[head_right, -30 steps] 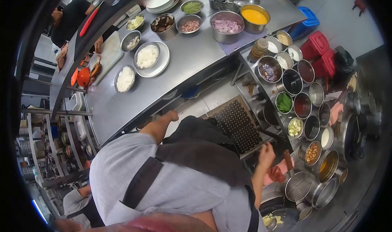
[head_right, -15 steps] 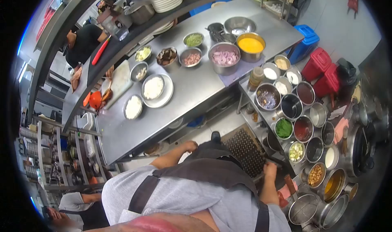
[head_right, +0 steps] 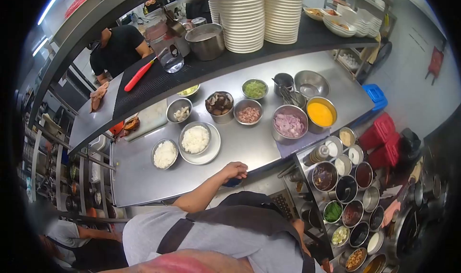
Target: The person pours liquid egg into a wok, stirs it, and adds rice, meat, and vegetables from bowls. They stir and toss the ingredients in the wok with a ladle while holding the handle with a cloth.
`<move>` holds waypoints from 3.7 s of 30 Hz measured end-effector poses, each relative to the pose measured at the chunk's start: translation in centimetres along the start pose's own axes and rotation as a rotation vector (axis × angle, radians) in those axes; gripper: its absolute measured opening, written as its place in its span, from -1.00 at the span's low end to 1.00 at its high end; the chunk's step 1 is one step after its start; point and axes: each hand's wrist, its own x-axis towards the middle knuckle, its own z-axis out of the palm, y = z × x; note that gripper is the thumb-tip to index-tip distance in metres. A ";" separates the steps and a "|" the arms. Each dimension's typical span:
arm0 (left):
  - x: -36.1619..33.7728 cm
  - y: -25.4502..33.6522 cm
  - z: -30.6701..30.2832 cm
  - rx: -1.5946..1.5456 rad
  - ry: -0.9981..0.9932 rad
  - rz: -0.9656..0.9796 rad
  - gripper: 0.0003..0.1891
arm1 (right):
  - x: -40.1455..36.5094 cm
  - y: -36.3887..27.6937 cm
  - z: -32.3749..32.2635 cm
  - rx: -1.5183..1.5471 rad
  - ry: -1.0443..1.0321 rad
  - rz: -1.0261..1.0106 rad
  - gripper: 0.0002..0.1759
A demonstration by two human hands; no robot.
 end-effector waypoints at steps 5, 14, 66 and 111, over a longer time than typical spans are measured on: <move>-2.3 -2.5 -2.6 -0.332 0.198 -0.017 -0.80 | 4.7 -5.2 -2.0 -0.062 0.016 -0.207 -0.74; -8.6 -5.3 -9.9 -0.910 0.841 0.221 -0.73 | 14.0 -1.0 -4.1 -0.317 -0.065 -0.191 -0.68; -3.0 4.2 -1.5 -0.602 0.752 0.281 -0.84 | 10.9 -1.3 -24.0 0.128 0.759 0.062 -0.60; -2.7 10.3 12.6 -0.451 0.723 0.140 -0.83 | 26.5 8.0 -32.4 0.613 0.663 -0.078 -0.74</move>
